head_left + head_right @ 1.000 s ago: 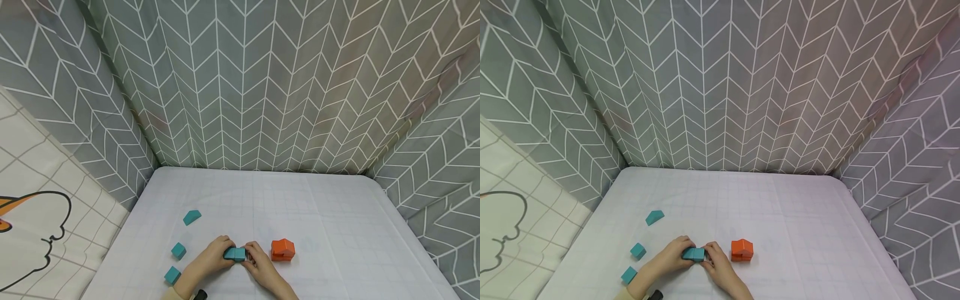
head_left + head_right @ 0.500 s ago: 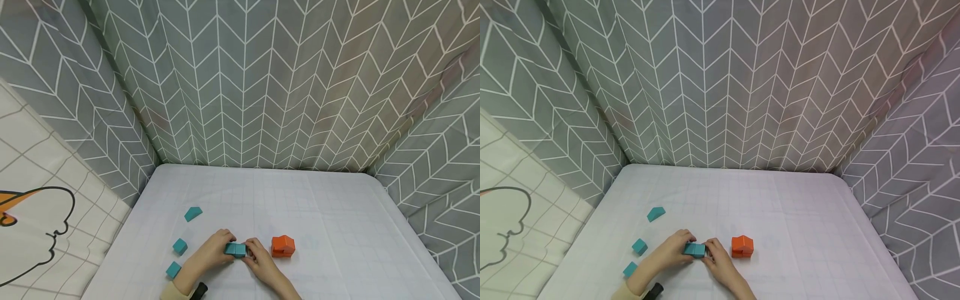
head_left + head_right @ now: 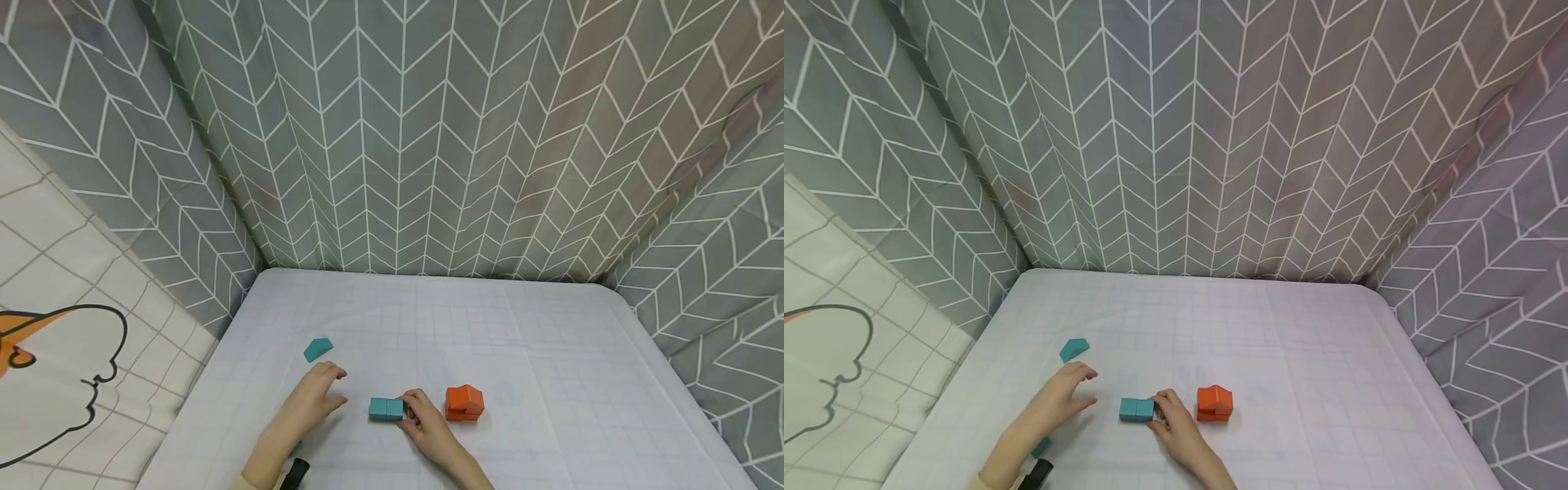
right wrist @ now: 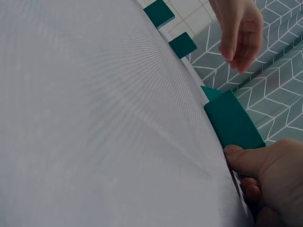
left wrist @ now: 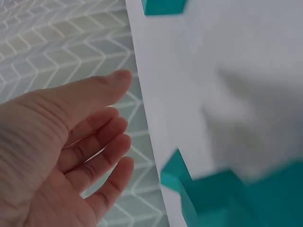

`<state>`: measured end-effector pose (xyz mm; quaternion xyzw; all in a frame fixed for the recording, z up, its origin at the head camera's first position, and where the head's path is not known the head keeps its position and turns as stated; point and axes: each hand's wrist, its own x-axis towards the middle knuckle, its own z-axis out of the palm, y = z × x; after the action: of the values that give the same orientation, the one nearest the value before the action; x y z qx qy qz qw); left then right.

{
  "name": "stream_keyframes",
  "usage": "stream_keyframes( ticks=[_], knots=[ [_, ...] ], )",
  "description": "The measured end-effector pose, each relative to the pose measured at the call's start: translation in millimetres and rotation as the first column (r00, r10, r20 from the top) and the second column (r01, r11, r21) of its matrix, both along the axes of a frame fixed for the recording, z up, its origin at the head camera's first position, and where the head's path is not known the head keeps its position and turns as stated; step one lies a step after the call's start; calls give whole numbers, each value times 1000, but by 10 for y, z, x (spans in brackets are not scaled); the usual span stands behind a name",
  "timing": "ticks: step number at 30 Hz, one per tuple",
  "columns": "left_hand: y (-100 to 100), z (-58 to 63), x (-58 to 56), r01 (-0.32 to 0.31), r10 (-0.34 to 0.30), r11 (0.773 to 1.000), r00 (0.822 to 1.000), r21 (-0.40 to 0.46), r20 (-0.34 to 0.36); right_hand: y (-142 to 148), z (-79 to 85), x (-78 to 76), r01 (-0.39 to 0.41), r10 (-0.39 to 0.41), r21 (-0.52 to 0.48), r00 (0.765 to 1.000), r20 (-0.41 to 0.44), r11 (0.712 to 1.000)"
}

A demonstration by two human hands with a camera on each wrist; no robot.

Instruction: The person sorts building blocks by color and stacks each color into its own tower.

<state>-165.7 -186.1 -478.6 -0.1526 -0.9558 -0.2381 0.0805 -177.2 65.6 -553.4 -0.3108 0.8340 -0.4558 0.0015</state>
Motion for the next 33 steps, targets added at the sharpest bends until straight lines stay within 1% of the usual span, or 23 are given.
stream_keyframes(
  ticks=[3, 5, 9, 12, 15, 20, 27, 33],
  knots=[
    [-138, 4, 57, -106, 107, 994, 994, -13, 5, -3, 9, 3, -1, 1, 1, 1000, 4, 1000],
    [-227, -14, 84, -158, 159, 987, 987, -28, 2, 0, 17, 5, 2, -2, -1, 1000, 8, 1000],
    [-380, -72, 127, -224, 224, 974, 975, -43, -6, 4, 14, 2, 4, -4, 3, 1000, 8, 1000],
    [-449, -108, 157, -262, 263, 964, 965, -47, 15, 1, 2, -3, 5, -6, 15, 1000, 15, 1000],
    [-491, -142, 184, -288, 291, 956, 955, -51, 55, -3, -4, -2, 8, -8, 25, 1000, 28, 1000],
    [-528, -208, 205, -302, 306, 952, 946, -50, 110, -8, -13, -2, 8, -10, 34, 999, 45, 999],
    [-567, -278, 234, -319, 321, 947, 940, -34, 114, -12, -13, -9, 12, -12, 11, 1000, 20, 1000],
    [-576, -327, 260, -338, 339, 941, 929, -33, 148, -7, -11, -3, 9, -10, 5, 1000, 13, 1000]
  ],
)
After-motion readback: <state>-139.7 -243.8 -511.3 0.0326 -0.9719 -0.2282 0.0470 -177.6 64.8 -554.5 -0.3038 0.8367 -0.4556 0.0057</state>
